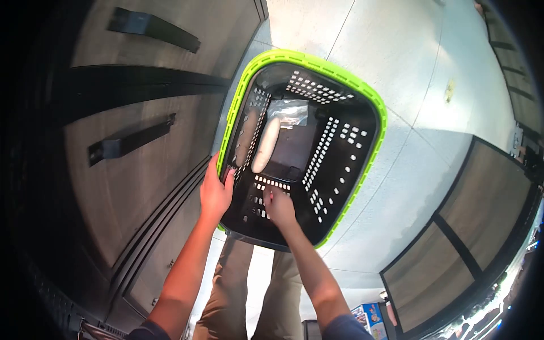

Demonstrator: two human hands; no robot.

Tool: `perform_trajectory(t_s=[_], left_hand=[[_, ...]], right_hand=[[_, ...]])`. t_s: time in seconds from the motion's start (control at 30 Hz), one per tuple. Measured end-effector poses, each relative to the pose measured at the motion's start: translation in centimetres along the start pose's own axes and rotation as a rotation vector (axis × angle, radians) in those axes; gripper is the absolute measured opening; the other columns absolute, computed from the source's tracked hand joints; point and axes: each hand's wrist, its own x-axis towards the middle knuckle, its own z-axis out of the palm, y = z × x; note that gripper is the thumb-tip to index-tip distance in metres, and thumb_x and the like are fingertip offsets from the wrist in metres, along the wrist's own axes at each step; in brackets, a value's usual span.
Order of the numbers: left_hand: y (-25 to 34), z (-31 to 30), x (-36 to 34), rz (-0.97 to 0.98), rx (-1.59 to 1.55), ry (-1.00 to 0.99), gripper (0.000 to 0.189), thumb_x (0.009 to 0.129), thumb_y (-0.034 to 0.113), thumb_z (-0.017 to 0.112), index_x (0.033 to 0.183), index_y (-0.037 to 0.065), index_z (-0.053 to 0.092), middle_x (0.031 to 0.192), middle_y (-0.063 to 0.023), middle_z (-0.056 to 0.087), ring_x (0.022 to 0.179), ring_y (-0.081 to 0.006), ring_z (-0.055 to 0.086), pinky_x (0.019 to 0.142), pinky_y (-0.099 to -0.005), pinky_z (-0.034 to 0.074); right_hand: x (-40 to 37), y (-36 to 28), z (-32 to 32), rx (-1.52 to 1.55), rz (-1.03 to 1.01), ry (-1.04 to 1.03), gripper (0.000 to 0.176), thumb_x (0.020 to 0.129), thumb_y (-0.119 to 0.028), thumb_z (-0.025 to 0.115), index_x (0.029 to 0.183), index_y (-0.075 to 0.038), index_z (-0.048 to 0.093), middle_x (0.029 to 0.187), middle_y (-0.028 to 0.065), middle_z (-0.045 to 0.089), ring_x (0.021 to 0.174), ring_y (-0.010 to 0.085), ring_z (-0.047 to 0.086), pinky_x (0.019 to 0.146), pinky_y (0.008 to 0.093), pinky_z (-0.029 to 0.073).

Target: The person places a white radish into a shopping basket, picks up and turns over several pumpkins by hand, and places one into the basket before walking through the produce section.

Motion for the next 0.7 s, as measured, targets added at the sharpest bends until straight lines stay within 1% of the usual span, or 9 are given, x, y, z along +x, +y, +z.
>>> perform_trajectory(t_s=[0.1, 0.2, 0.3, 0.37, 0.4, 0.47, 0.57, 0.67, 0.7], left_hand=[[-0.5, -0.1, -0.1, 0.037, -0.041, 0.017, 0.055, 0.090, 0.020, 0.063, 0.138, 0.006, 0.042, 0.128, -0.0200, 0.057, 0.115, -0.0380, 0.057, 0.093, -0.0440, 0.047], [0.0, -1.4, -0.8, 0.020, -0.074, -0.045, 0.065, 0.088, 0.023, 0.066, 0.143, 0.003, 0.036, 0.136, -0.0222, 0.049, 0.124, -0.0395, 0.049, 0.103, -0.0446, 0.040], [1.3, -3.2, -2.4, 0.057, -0.063, 0.059, 0.080, 0.087, 0.026, 0.069, 0.149, 0.001, 0.024, 0.145, -0.0236, 0.039, 0.134, -0.0395, 0.037, 0.112, -0.0468, 0.025], [0.0, -3.4, -4.6, 0.033, -0.117, 0.127, 0.078, 0.088, 0.025, 0.068, 0.149, 0.002, 0.026, 0.145, -0.0229, 0.039, 0.134, -0.0370, 0.039, 0.110, -0.0458, 0.029], [-0.6, -3.6, -5.9, 0.000, -0.170, 0.182, 0.075, 0.089, 0.023, 0.067, 0.149, 0.003, 0.027, 0.145, -0.0223, 0.039, 0.134, -0.0345, 0.040, 0.108, -0.0449, 0.033], [-2.0, -4.5, -9.7, -0.257, -0.449, 0.154, 0.065, 0.091, 0.017, 0.063, 0.147, 0.004, 0.032, 0.142, -0.0201, 0.043, 0.129, -0.0280, 0.046, 0.101, -0.0410, 0.042], [-9.2, -3.4, -16.4, -0.410, -0.464, 0.206, 0.043, 0.092, 0.008, 0.057, 0.134, 0.007, 0.049, 0.121, -0.0142, 0.059, 0.109, -0.0226, 0.058, 0.086, -0.0338, 0.052], [-12.8, -4.9, -22.0, -0.618, -0.492, 0.144, 0.030, 0.088, 0.007, 0.058, 0.118, 0.005, 0.060, 0.096, -0.0085, 0.067, 0.081, -0.0161, 0.064, 0.066, -0.0281, 0.053], [-13.8, -5.7, -24.3, -0.632, -0.490, 0.154, 0.030, 0.088, 0.007, 0.058, 0.118, 0.005, 0.060, 0.096, -0.0085, 0.067, 0.081, -0.0161, 0.064, 0.066, -0.0281, 0.053]], right_hand=[[-8.8, -2.5, -4.7, 0.118, -0.291, 0.239, 0.005, 0.083, -0.002, 0.064, 0.085, 0.000, 0.069, 0.088, 0.0161, 0.069, 0.087, 0.0307, 0.068, 0.079, 0.0368, 0.053], [-6.1, -5.3, -12.7, -0.073, -0.512, 0.585, 0.013, 0.081, 0.002, 0.063, 0.093, -0.001, 0.066, 0.093, 0.0167, 0.065, 0.088, 0.0343, 0.061, 0.082, 0.0410, 0.048], [2.2, -9.7, -21.5, -0.317, -0.631, 0.934, 0.043, 0.079, -0.003, 0.068, 0.121, -0.003, 0.058, 0.119, 0.0194, 0.057, 0.111, 0.0375, 0.052, 0.096, 0.0449, 0.041], [5.7, -12.4, -25.7, -0.718, -0.543, 0.895, 0.068, 0.081, -0.023, 0.073, 0.141, -0.010, 0.045, 0.131, 0.0195, 0.052, 0.119, 0.0376, 0.049, 0.101, 0.0473, 0.038], [7.8, -12.0, -26.5, -0.901, -0.518, 0.890, 0.056, 0.086, -0.026, 0.066, 0.137, -0.010, 0.047, 0.125, 0.0180, 0.056, 0.117, 0.0359, 0.051, 0.103, 0.0462, 0.037], [11.4, -11.0, -27.6, -0.772, -0.306, 0.463, 0.039, 0.089, -0.022, 0.059, 0.125, -0.006, 0.052, 0.114, 0.0150, 0.061, 0.109, 0.0316, 0.058, 0.099, 0.0442, 0.043], [12.3, -9.4, -26.5, -1.142, -0.478, 0.678, 0.024, 0.091, -0.013, 0.053, 0.112, -0.002, 0.054, 0.103, 0.0127, 0.062, 0.098, 0.0281, 0.062, 0.089, 0.0423, 0.049], [10.6, -10.3, -28.2, -1.032, -0.590, 0.621, 0.022, 0.090, -0.010, 0.052, 0.109, 0.000, 0.054, 0.102, 0.0150, 0.061, 0.094, 0.0301, 0.063, 0.080, 0.0419, 0.052], [9.7, -11.3, -28.7, -0.829, -0.443, 0.525, 0.022, 0.088, -0.012, 0.055, 0.107, -0.002, 0.054, 0.099, 0.0169, 0.060, 0.093, 0.0351, 0.062, 0.081, 0.0443, 0.052]])
